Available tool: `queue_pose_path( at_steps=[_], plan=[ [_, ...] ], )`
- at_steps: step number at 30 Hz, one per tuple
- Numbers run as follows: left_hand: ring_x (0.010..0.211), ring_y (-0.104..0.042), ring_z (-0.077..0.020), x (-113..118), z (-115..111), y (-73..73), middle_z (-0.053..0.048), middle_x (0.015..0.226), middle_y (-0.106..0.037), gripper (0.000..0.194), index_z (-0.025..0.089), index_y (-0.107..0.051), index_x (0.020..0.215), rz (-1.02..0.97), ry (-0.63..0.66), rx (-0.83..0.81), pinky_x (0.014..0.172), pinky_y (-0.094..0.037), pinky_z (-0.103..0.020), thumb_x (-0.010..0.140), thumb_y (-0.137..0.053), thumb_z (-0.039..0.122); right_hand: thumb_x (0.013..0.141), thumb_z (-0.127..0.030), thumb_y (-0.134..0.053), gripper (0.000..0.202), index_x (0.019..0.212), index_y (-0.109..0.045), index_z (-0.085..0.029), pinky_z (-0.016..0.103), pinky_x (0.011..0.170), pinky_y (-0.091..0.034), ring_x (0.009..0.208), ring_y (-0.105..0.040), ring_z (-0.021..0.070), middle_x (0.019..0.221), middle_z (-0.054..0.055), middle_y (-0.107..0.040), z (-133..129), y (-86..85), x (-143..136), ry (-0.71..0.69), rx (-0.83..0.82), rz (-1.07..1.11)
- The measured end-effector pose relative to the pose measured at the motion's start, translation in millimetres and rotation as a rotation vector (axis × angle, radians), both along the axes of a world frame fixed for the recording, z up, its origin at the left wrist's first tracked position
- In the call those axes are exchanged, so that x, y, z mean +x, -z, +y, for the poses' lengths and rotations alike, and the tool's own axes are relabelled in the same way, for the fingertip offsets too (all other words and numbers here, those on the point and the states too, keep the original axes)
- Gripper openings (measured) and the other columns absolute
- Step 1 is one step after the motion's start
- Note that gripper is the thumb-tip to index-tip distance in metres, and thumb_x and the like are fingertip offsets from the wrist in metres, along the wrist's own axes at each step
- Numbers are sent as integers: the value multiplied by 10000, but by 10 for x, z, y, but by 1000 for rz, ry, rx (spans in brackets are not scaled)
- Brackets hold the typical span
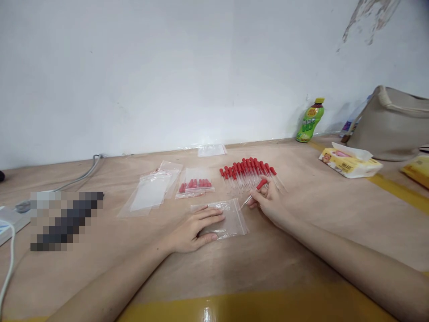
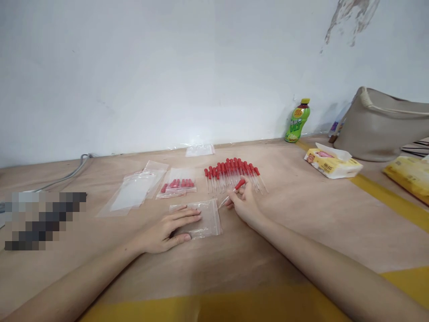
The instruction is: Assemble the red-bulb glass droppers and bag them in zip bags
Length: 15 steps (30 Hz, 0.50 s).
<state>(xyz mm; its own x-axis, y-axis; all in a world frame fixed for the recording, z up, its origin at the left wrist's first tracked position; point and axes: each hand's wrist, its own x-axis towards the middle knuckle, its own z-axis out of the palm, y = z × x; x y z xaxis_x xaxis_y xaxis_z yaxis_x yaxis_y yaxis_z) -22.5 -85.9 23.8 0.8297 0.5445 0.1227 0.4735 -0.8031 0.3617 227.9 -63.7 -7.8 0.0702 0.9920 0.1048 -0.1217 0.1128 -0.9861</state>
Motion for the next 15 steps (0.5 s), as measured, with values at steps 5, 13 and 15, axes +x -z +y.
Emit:
queue_pose_path(
  at_steps=[5, 13, 15],
  plan=[
    [1261, -325, -197, -1, -13, -3, -34, 1360, -387, 500, 262, -290, 1340, 26, -5, -5, 1061, -238, -413, 870, -421, 368, 683, -420, -615, 419, 960, -358, -239, 293, 558, -497, 582, -600, 131, 705, -36, -537, -49, -15, -12, -107, -124, 130],
    [1266, -316, -215, -20, -11, -17, -31, 1373, -366, 541, 260, -220, 1365, 42, -14, 4, 1055, -249, -421, 873, -413, 375, 639, -320, -688, 247, 770, -550, -164, 275, 657, -445, 677, -559, 114, 742, 13, -599, -120, -101, 285, -522, -77, -262],
    [1266, -315, -215, -27, -4, -5, -28, 1380, -354, 543, 258, -208, 1368, 55, -7, 1, 1059, -241, -420, 876, -408, 372, 657, -318, -673, 218, 769, -560, -169, 267, 668, -433, 716, -547, 116, 787, 17, -587, -136, -113, 265, -510, 56, -318]
  ],
)
